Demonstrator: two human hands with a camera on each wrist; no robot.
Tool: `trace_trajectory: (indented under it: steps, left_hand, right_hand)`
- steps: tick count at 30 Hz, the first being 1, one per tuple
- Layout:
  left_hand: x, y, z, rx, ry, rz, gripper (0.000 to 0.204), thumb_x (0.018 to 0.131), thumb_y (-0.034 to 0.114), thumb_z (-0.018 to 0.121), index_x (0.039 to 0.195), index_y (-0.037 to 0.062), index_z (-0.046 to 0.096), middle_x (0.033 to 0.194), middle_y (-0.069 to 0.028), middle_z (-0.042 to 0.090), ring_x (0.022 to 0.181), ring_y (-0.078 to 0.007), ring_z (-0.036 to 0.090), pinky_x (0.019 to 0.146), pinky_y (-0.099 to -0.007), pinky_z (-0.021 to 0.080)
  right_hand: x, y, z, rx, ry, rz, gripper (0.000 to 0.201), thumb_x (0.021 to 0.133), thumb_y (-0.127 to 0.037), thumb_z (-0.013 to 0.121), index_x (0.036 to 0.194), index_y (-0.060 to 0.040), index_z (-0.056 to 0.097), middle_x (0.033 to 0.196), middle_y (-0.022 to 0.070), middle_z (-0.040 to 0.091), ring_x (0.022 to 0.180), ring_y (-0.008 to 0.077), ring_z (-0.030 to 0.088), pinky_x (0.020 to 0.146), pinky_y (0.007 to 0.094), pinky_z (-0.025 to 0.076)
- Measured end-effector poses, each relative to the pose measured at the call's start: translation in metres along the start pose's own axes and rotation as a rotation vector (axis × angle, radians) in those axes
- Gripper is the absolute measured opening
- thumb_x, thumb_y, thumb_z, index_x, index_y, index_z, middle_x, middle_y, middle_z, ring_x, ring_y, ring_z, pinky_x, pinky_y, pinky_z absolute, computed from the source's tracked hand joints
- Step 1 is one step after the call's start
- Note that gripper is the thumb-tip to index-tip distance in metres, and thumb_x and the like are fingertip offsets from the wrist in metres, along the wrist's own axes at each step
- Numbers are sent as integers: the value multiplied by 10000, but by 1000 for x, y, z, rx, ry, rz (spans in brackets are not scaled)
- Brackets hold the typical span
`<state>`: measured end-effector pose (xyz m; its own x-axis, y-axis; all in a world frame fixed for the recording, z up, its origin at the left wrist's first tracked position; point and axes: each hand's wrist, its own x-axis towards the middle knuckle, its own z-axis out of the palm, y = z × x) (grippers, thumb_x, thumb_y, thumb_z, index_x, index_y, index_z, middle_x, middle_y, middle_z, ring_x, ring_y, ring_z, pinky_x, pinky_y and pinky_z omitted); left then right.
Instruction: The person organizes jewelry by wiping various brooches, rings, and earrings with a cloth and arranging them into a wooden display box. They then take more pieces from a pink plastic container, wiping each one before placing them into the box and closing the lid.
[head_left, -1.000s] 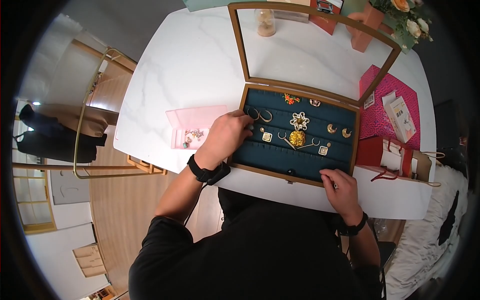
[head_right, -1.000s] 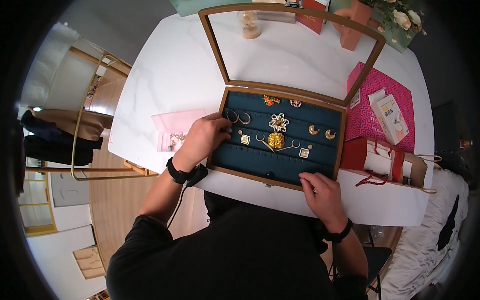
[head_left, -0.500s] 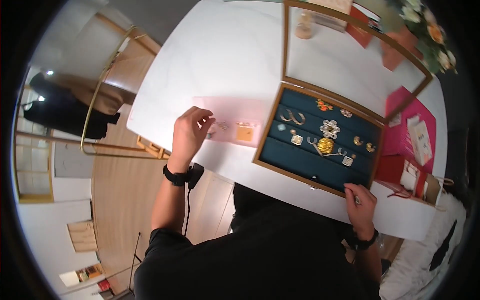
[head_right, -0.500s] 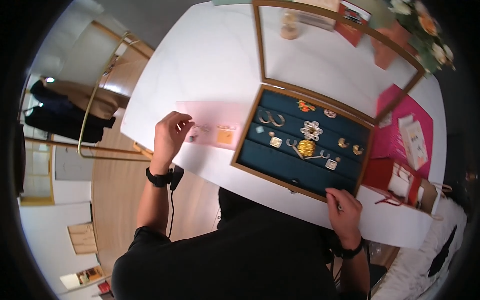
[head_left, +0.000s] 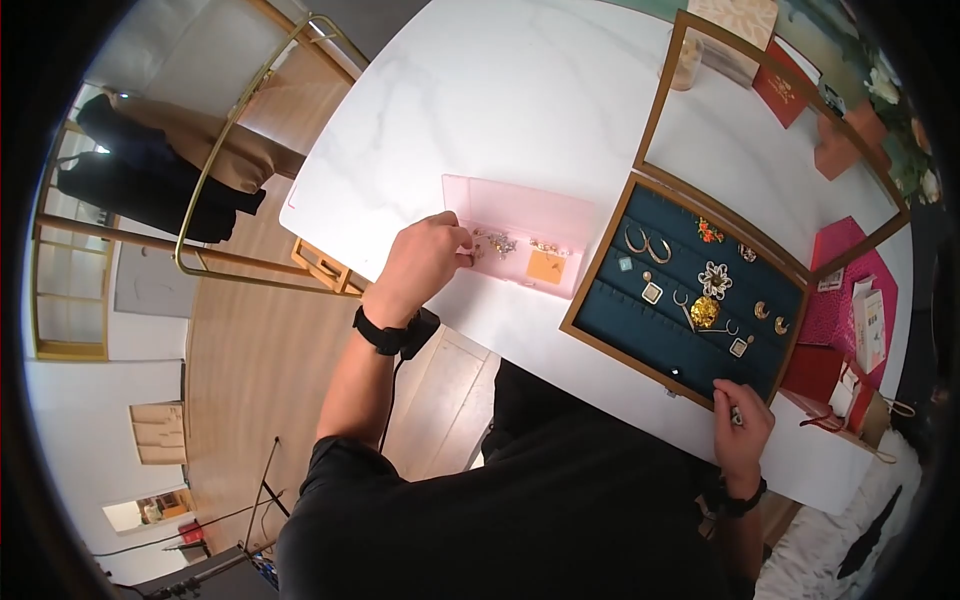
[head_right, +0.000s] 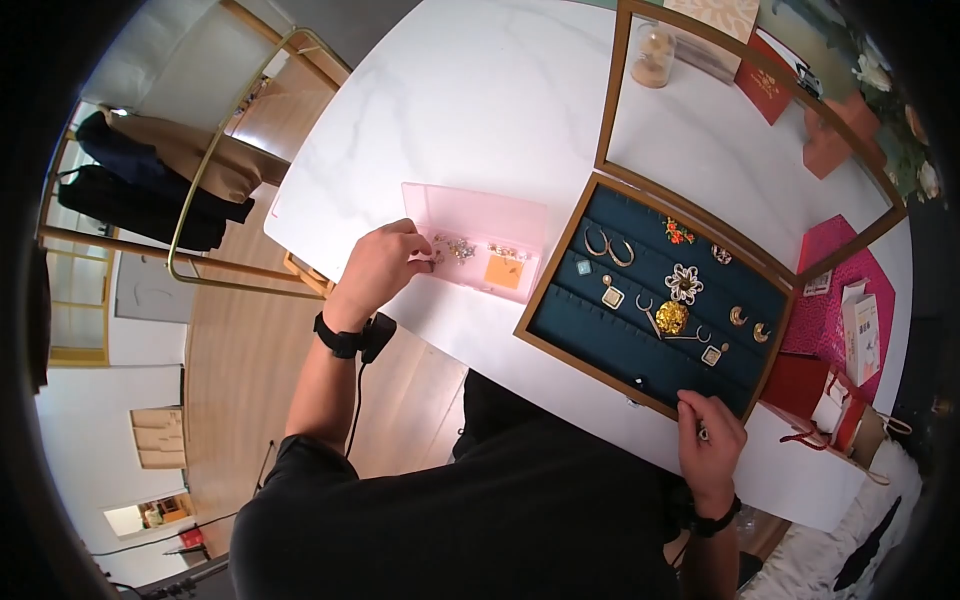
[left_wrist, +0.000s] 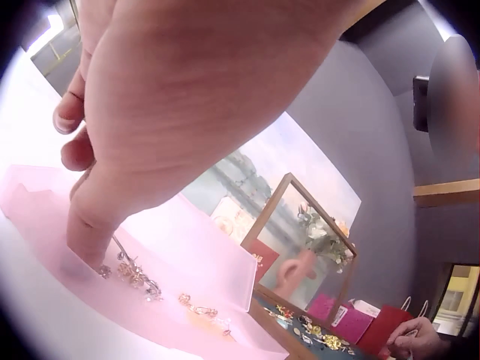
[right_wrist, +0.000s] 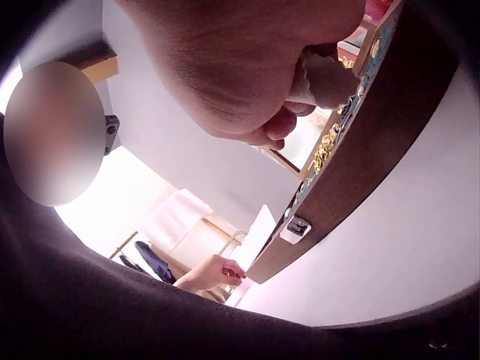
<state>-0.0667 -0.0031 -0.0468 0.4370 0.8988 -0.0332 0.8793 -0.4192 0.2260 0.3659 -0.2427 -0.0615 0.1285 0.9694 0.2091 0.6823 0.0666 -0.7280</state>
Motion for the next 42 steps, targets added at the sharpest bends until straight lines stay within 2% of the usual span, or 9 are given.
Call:
trace_trajectory:
  steps: [5, 7, 13, 19, 21, 30, 36, 42]
  left_hand:
    - [6, -1, 7, 85, -61, 20, 143, 827, 98, 818, 967, 77, 832, 973, -76, 738, 913, -296, 732, 826, -413, 592]
    - [9, 2, 5, 87, -63, 32, 146, 827, 97, 814, 971, 81, 832, 971, -77, 738, 915, -295, 732, 827, -411, 591]
    - [11, 5, 4, 26, -46, 53, 167, 814, 93, 809, 981, 76, 813, 951, -87, 742, 896, -295, 734, 806, -404, 593]
    - [14, -2, 8, -51, 9, 52, 103, 827, 54, 807, 922, 47, 766, 953, -75, 753, 866, -282, 734, 787, -387, 593]
    - [14, 1, 4, -139, 14, -1, 110, 833, 48, 816, 930, 47, 766, 952, -73, 756, 859, -271, 735, 780, -381, 593]
    - [16, 1, 7, -91, 75, 67, 131, 834, 54, 827, 960, 57, 793, 980, -69, 770, 886, -275, 755, 802, -378, 609]
    - [17, 1, 9, -18, 16, 66, 183, 843, 110, 826, 1024, 80, 825, 1011, -61, 780, 908, -281, 763, 818, -382, 616]
    - [15, 10, 3, 13, 36, 75, 194, 834, 114, 826, 1026, 88, 829, 999, -61, 777, 902, -275, 762, 798, -381, 612]
  right_hand:
    - [0, -1, 3, 7, -6, 2, 116, 972, 53, 734, 1078, 28, 772, 819, 103, 683, 714, 177, 651, 669, 305, 497]
    - [0, 1, 3, 18, -11, -25, 131, 962, 63, 755, 1087, 26, 775, 804, 110, 675, 682, 186, 643, 628, 309, 492]
    - [-3, 2, 2, 10, -32, -2, 112, 963, 60, 745, 1067, 27, 769, 797, 106, 671, 683, 182, 645, 641, 306, 488]
    - [-5, 7, 0, 31, -33, -51, 123, 964, 43, 758, 1083, 15, 774, 788, 115, 673, 664, 211, 662, 603, 319, 494]
    - [-6, 8, -1, 30, -35, -49, 122, 966, 39, 758, 1085, 15, 774, 790, 115, 675, 664, 212, 662, 605, 320, 496]
    - [-5, 10, -1, 19, -46, -52, 127, 971, 28, 757, 1095, 11, 774, 804, 118, 685, 677, 223, 673, 611, 325, 505]
    - [-3, 7, 1, 21, -56, -52, 128, 969, 28, 753, 1094, 10, 774, 808, 118, 688, 679, 224, 679, 615, 326, 508]
    - [-4, 7, 3, 22, -63, -59, 124, 966, 28, 755, 1087, 7, 774, 810, 117, 691, 683, 233, 687, 614, 327, 510]
